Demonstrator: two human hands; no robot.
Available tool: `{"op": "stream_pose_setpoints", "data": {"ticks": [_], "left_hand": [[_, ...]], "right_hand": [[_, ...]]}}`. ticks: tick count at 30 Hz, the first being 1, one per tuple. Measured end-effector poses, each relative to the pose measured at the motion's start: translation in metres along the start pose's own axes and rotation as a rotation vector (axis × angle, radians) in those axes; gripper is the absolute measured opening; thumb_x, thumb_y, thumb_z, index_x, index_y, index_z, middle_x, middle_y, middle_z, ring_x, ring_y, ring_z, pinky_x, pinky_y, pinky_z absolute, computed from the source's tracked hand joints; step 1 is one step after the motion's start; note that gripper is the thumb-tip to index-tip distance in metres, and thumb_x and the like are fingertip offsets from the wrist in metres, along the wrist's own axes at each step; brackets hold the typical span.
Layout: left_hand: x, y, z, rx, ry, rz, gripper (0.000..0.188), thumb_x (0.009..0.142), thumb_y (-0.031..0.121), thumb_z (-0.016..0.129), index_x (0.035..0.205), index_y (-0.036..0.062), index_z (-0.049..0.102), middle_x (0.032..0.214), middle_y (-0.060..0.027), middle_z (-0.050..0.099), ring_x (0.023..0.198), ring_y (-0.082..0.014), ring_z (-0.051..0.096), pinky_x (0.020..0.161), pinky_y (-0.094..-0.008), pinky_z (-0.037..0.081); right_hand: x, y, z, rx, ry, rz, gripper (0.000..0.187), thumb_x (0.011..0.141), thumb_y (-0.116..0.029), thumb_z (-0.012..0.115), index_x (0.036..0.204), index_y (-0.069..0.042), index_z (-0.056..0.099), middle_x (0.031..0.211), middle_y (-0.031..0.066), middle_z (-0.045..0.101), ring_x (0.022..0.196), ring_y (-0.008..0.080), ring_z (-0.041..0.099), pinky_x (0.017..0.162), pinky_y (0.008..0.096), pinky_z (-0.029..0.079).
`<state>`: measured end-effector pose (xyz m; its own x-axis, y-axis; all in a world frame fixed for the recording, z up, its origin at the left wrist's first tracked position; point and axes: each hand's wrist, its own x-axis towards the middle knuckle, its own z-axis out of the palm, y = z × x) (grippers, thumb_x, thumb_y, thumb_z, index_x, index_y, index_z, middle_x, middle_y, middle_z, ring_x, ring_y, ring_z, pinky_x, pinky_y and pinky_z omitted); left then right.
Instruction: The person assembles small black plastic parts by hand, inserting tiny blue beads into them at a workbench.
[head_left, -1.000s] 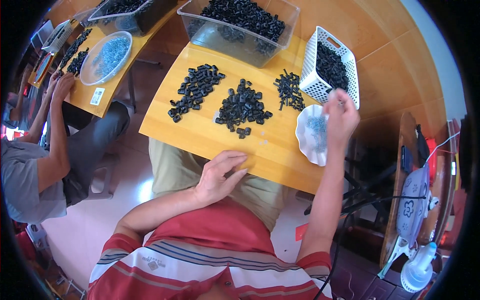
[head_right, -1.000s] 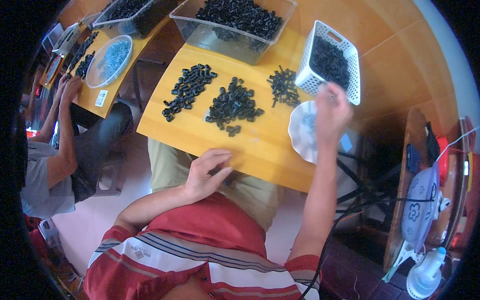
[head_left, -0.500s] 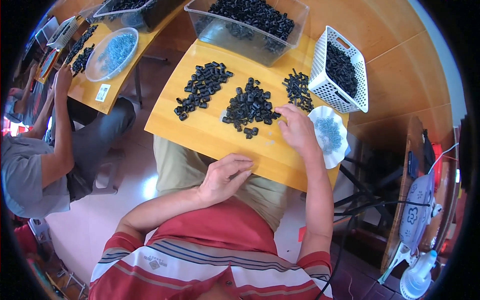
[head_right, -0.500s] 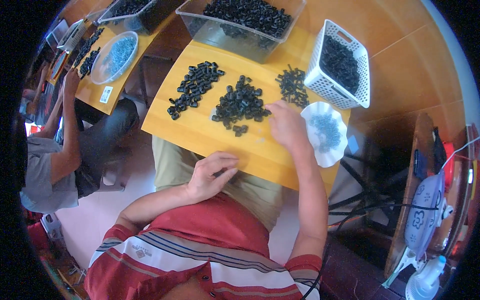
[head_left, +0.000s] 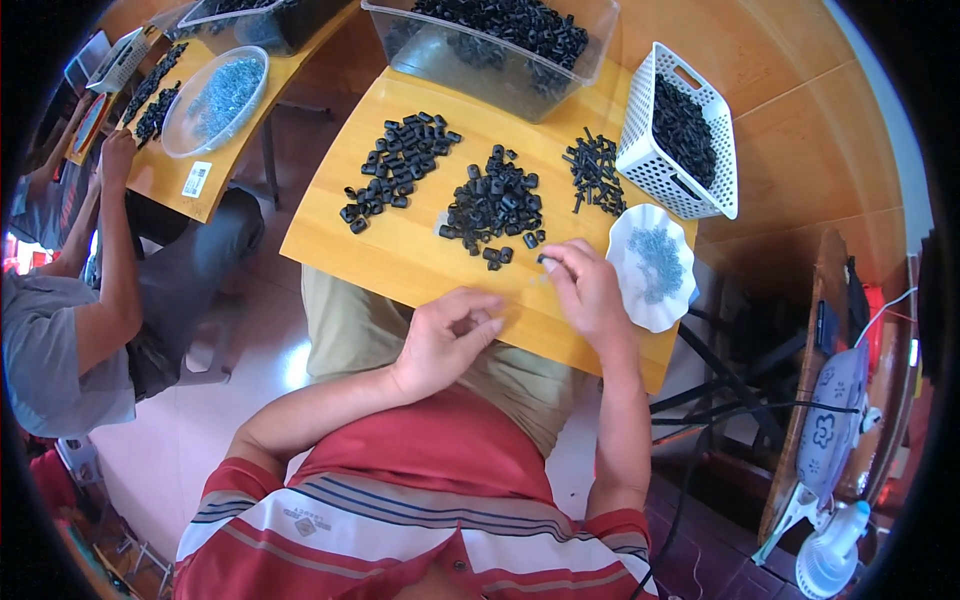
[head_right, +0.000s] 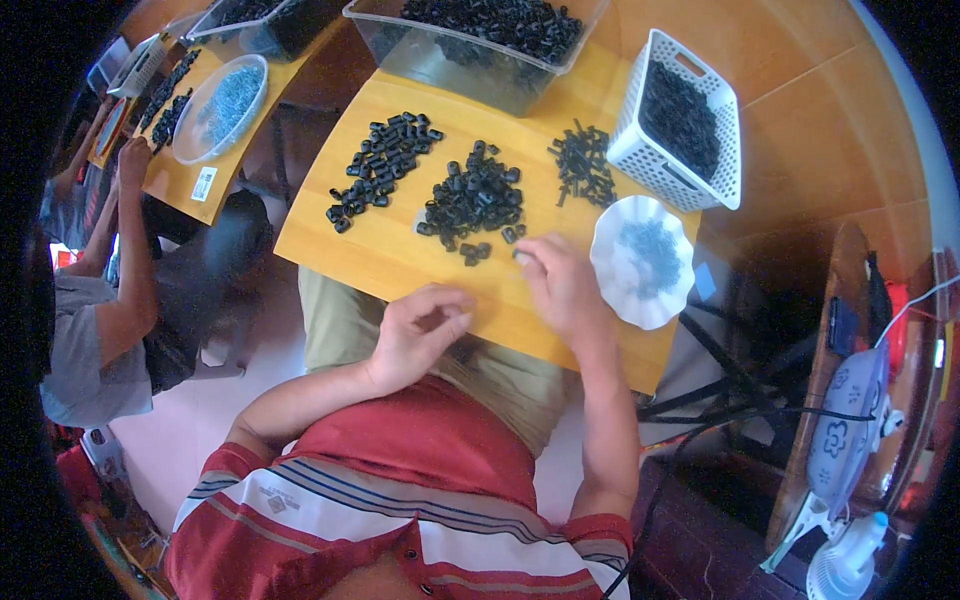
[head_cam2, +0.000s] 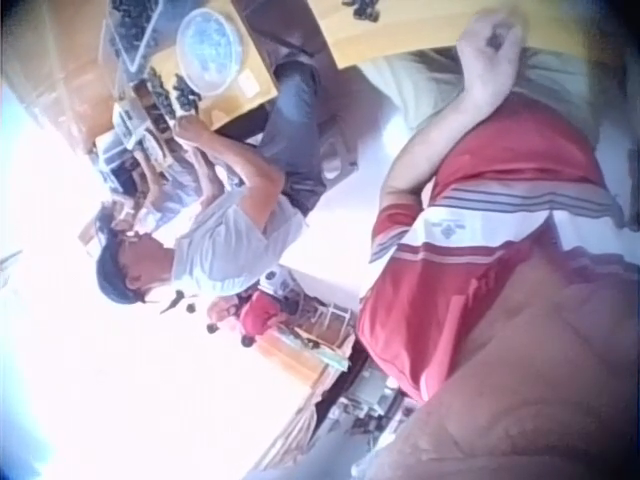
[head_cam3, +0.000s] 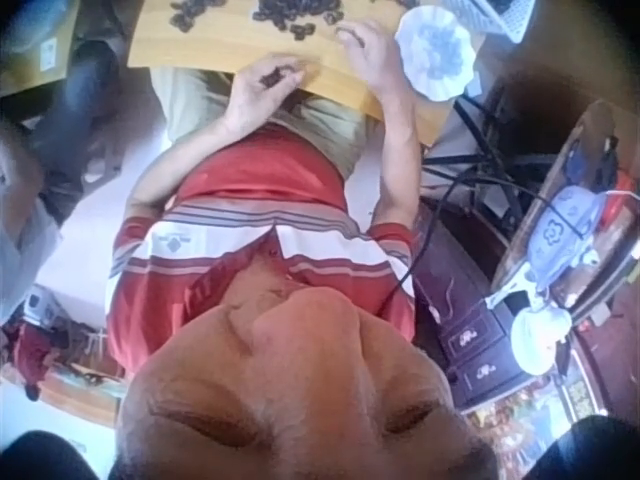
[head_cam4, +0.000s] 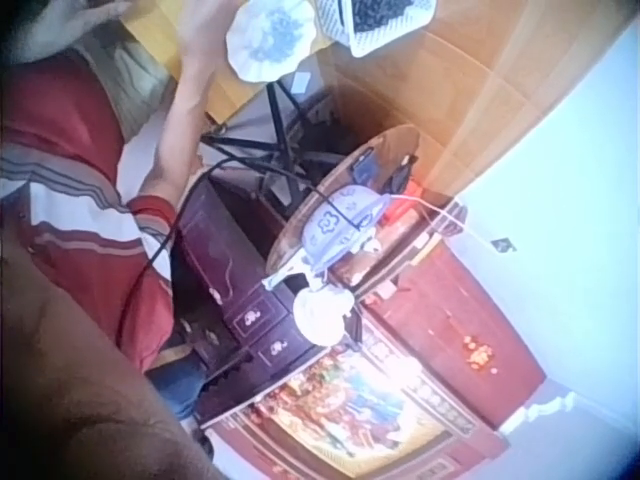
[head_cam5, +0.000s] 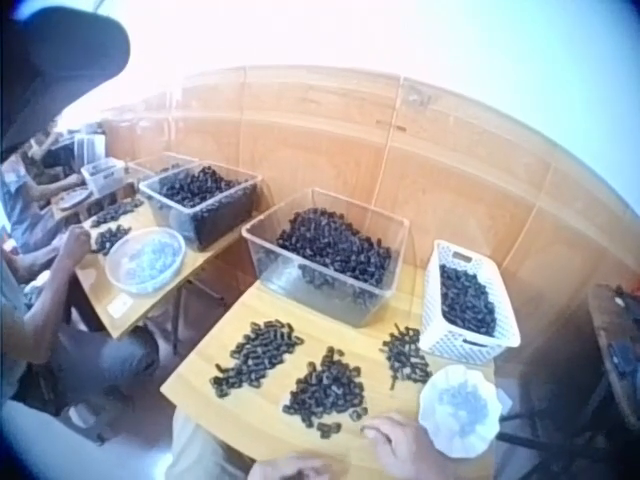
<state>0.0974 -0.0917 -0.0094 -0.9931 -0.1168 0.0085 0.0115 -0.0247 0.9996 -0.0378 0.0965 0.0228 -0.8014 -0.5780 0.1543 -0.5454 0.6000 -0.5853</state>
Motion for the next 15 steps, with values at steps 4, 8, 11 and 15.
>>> {"op": "stream_pose_setpoints", "data": {"ticks": [4, 8, 11, 15], "left_hand": [[0.010, -0.005, 0.005, -0.424, 0.022, -0.124, 0.026, 0.095, 0.006, 0.067, 0.119, -0.0038, 0.063, 0.093, -0.0052, 0.070, 0.081, -0.0084, 0.064, 0.074, -0.0236, 0.055], [0.008, -0.018, 0.004, -0.546, -0.064, -0.136, 0.022, 0.095, 0.002, 0.065, 0.116, -0.0015, 0.063, 0.100, -0.0087, 0.071, 0.086, -0.0121, 0.066, 0.079, -0.0256, 0.055], [0.009, -0.014, 0.002, -0.555, -0.073, -0.189, 0.018, 0.094, 0.001, 0.066, 0.112, -0.0012, 0.065, 0.096, -0.0093, 0.071, 0.083, -0.0129, 0.067, 0.078, -0.0253, 0.056], [0.009, -0.015, 0.002, -0.534, -0.069, -0.160, 0.016, 0.093, 0.000, 0.067, 0.110, -0.0012, 0.065, 0.095, -0.0090, 0.072, 0.082, -0.0126, 0.067, 0.076, -0.0252, 0.056]], "right_hand": [[-0.028, -0.025, 0.014, 0.491, -0.070, 0.078, 0.012, 0.095, -0.004, 0.062, 0.101, 0.005, 0.067, 0.093, 0.0085, 0.066, 0.078, 0.0151, 0.066, 0.067, 0.0263, 0.055], [-0.044, -0.042, 0.027, 0.972, -0.062, 0.273, 0.010, 0.092, -0.001, 0.065, 0.100, 0.004, 0.067, 0.092, 0.0083, 0.067, 0.081, 0.0121, 0.066, 0.071, 0.0266, 0.053], [-0.046, -0.041, 0.036, 0.932, 0.068, 0.132, 0.008, 0.091, 0.000, 0.068, 0.098, 0.005, 0.068, 0.092, 0.0073, 0.066, 0.079, 0.0123, 0.065, 0.070, 0.0248, 0.053], [-0.051, -0.039, 0.042, 0.848, 0.134, 0.123, 0.008, 0.090, 0.001, 0.069, 0.097, 0.005, 0.068, 0.091, 0.0076, 0.066, 0.079, 0.0125, 0.065, 0.070, 0.0257, 0.053]]}}
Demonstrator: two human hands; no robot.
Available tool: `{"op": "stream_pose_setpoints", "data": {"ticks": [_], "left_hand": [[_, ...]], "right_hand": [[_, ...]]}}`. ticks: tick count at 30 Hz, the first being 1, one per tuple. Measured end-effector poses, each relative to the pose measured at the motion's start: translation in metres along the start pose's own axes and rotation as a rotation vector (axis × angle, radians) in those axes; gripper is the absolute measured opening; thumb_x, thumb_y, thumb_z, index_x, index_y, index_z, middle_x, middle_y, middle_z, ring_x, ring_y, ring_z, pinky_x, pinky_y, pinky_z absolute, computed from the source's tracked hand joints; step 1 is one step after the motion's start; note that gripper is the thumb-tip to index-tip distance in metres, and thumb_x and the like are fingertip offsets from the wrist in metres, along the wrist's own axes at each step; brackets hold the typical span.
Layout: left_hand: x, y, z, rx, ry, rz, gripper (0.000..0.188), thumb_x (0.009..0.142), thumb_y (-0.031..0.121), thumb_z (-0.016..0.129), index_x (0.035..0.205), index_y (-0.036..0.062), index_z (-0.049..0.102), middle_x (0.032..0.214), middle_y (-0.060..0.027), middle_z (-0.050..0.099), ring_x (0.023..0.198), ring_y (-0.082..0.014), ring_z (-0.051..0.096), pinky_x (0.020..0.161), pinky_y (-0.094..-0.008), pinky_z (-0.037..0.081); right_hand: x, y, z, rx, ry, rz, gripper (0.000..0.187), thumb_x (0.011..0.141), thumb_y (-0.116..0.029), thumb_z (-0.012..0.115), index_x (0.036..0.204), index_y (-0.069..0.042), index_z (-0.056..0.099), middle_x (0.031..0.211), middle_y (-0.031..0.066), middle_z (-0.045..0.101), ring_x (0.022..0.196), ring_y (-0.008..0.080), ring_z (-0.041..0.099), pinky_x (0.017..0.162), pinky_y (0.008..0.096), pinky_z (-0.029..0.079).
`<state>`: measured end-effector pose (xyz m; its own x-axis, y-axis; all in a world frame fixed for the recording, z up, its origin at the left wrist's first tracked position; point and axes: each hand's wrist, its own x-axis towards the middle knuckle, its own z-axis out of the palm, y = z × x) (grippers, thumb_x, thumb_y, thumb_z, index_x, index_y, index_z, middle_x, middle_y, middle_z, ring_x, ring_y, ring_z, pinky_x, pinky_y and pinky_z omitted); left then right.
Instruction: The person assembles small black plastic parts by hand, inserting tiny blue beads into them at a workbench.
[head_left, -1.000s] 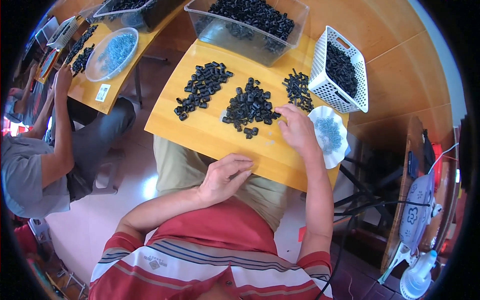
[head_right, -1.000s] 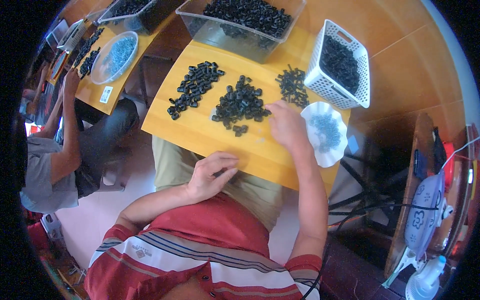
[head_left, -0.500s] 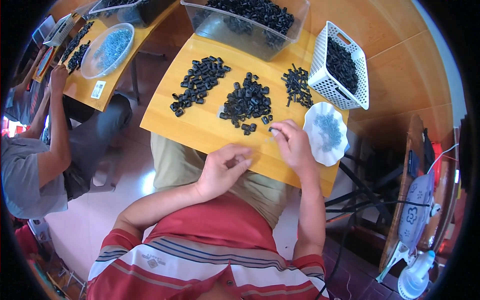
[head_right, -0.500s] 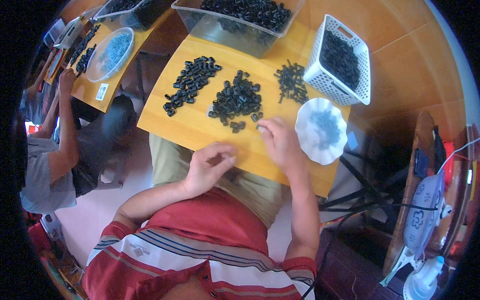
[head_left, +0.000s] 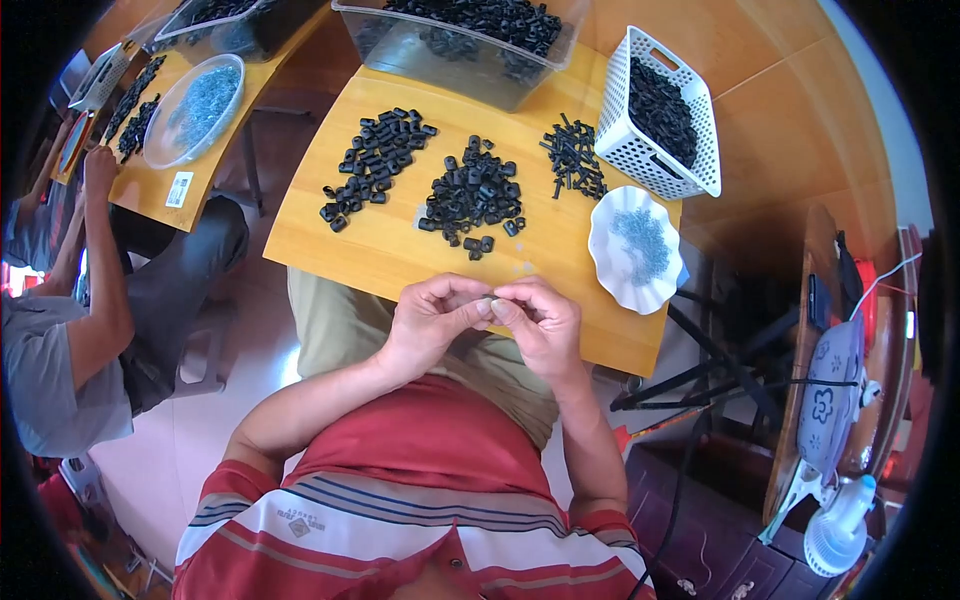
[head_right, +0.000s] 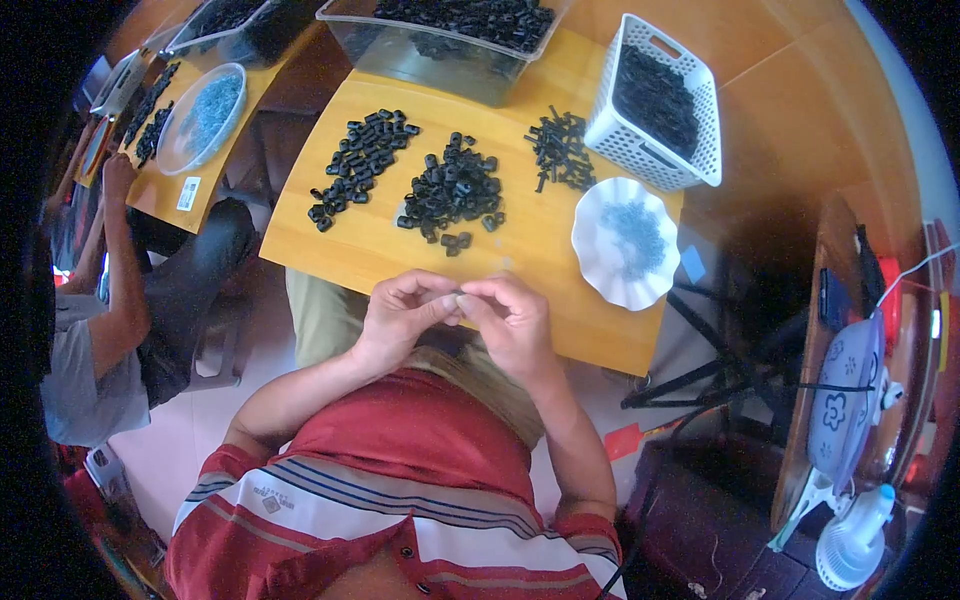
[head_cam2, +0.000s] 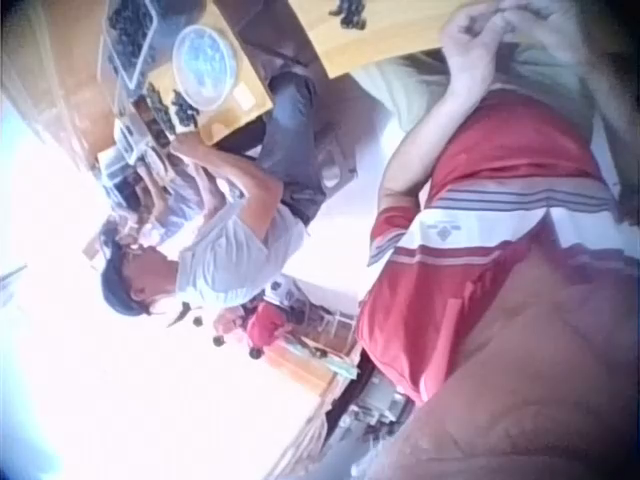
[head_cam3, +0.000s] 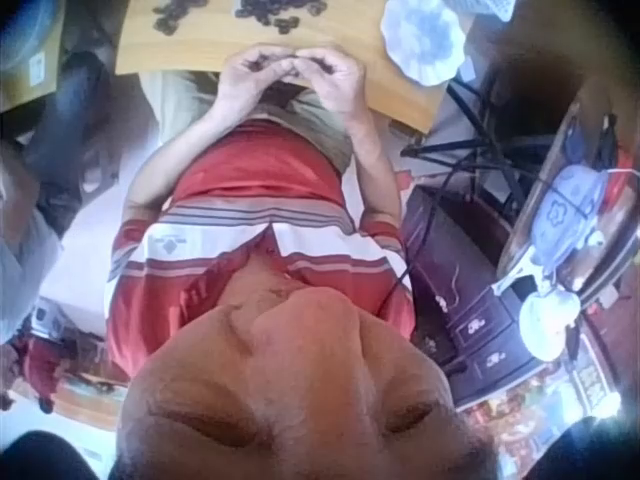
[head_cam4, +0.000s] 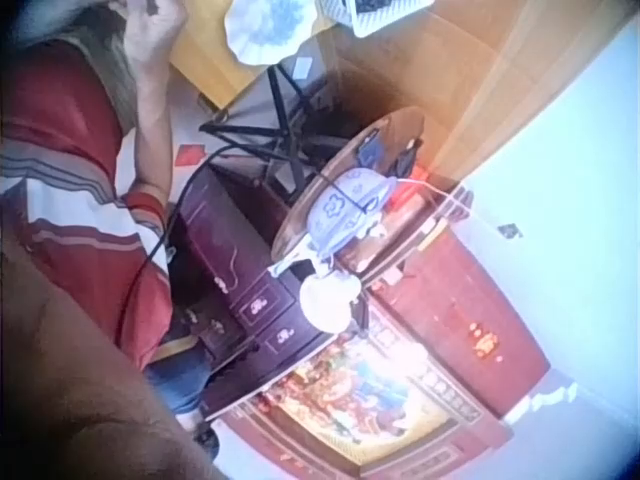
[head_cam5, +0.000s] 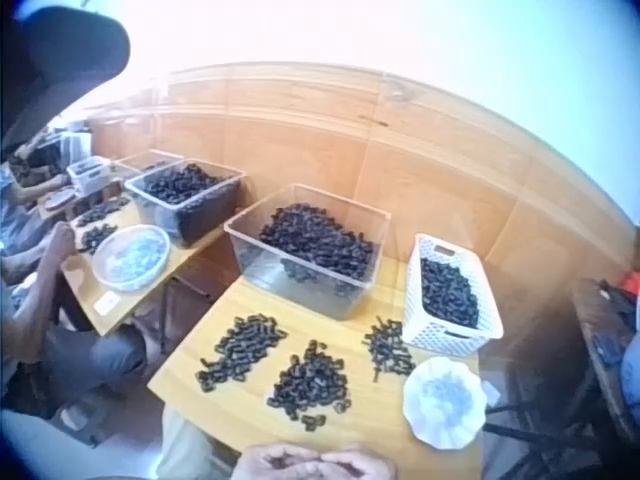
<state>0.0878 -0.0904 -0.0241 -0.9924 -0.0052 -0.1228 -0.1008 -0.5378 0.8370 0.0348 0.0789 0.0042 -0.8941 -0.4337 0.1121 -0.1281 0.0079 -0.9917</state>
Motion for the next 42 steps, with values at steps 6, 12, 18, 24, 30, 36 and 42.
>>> {"op": "stream_pose_setpoints", "data": {"ticks": [6, 12, 18, 24, 30, 36, 42], "left_hand": [[-0.002, -0.002, 0.001, 0.012, -0.014, 0.014, 0.018, 0.092, -0.001, 0.068, 0.109, -0.0016, 0.065, 0.093, -0.0070, 0.071, 0.081, -0.0103, 0.066, 0.075, -0.0236, 0.056], [-0.004, -0.004, 0.005, 0.023, -0.007, 0.012, 0.021, 0.091, -0.002, 0.069, 0.111, -0.0030, 0.063, 0.093, -0.0063, 0.070, 0.082, -0.0086, 0.066, 0.075, -0.0221, 0.056], [-0.006, -0.010, 0.002, 0.188, -0.016, 0.004, 0.026, 0.091, -0.004, 0.068, 0.117, -0.0024, 0.066, 0.095, -0.0043, 0.066, 0.084, -0.0080, 0.064, 0.075, -0.0216, 0.053], [-0.006, -0.002, 0.004, 0.386, -0.066, 0.071, 0.021, 0.091, -0.002, 0.069, 0.112, -0.0002, 0.070, 0.092, -0.0024, 0.061, 0.083, -0.0073, 0.062, 0.074, -0.0211, 0.051], [-0.012, 0.000, 0.008, 0.346, -0.069, 0.021, 0.018, 0.092, 0.001, 0.069, 0.110, -0.0006, 0.070, 0.094, -0.0031, 0.061, 0.079, -0.0059, 0.060, 0.070, -0.0204, 0.050], [-0.012, -0.002, 0.010, 0.384, -0.113, -0.011, 0.020, 0.092, 0.000, 0.069, 0.111, 0.0000, 0.069, 0.095, -0.0032, 0.061, 0.080, -0.0076, 0.061, 0.069, -0.0211, 0.050], [-0.012, -0.001, 0.009, 0.437, -0.140, 0.022, 0.020, 0.093, 0.003, 0.069, 0.113, 0.0010, 0.070, 0.094, -0.0031, 0.060, 0.074, -0.0058, 0.058, 0.065, -0.0208, 0.049]], "right_hand": [[-0.006, -0.006, 0.001, -0.171, 0.060, -0.025, 0.011, 0.088, 0.002, 0.070, 0.098, 0.004, 0.069, 0.090, 0.0103, 0.067, 0.078, 0.0158, 0.067, 0.069, 0.0275, 0.053], [-0.007, -0.019, 0.004, -0.477, 0.078, -0.212, 0.010, 0.085, 0.003, 0.069, 0.094, 0.002, 0.067, 0.087, 0.0144, 0.066, 0.076, 0.0280, 0.068, 0.069, 0.0337, 0.055], [-0.011, -0.023, 0.008, -0.805, 0.051, -0.467, 0.019, 0.079, 0.005, 0.066, 0.096, -0.002, 0.062, 0.088, 0.0137, 0.064, 0.079, 0.0326, 0.066, 0.066, 0.0409, 0.055], [-0.012, -0.026, 0.003, -0.773, 0.021, -0.397, 0.016, 0.080, 0.005, 0.071, 0.094, 0.000, 0.066, 0.089, 0.0142, 0.068, 0.079, 0.0297, 0.068, 0.068, 0.0369, 0.055], [0.008, -0.032, -0.067, -0.943, 0.155, 0.002, 0.018, 0.085, -0.007, 0.071, 0.102, -0.003, 0.067, 0.093, 0.0125, 0.070, 0.077, 0.0272, 0.070, 0.069, 0.0351, 0.054], [0.034, -0.034, -0.130, -1.281, 0.236, 0.085, 0.022, 0.084, -0.012, 0.070, 0.105, -0.005, 0.068, 0.102, 0.0149, 0.071, 0.091, 0.0351, 0.068, 0.080, 0.0418, 0.053], [0.043, -0.023, -0.139, -1.361, 0.181, 0.231, 0.022, 0.087, -0.017, 0.064, 0.107, -0.008, 0.067, 0.108, 0.0164, 0.069, 0.101, 0.0391, 0.064, 0.086, 0.0492, 0.050]]}}
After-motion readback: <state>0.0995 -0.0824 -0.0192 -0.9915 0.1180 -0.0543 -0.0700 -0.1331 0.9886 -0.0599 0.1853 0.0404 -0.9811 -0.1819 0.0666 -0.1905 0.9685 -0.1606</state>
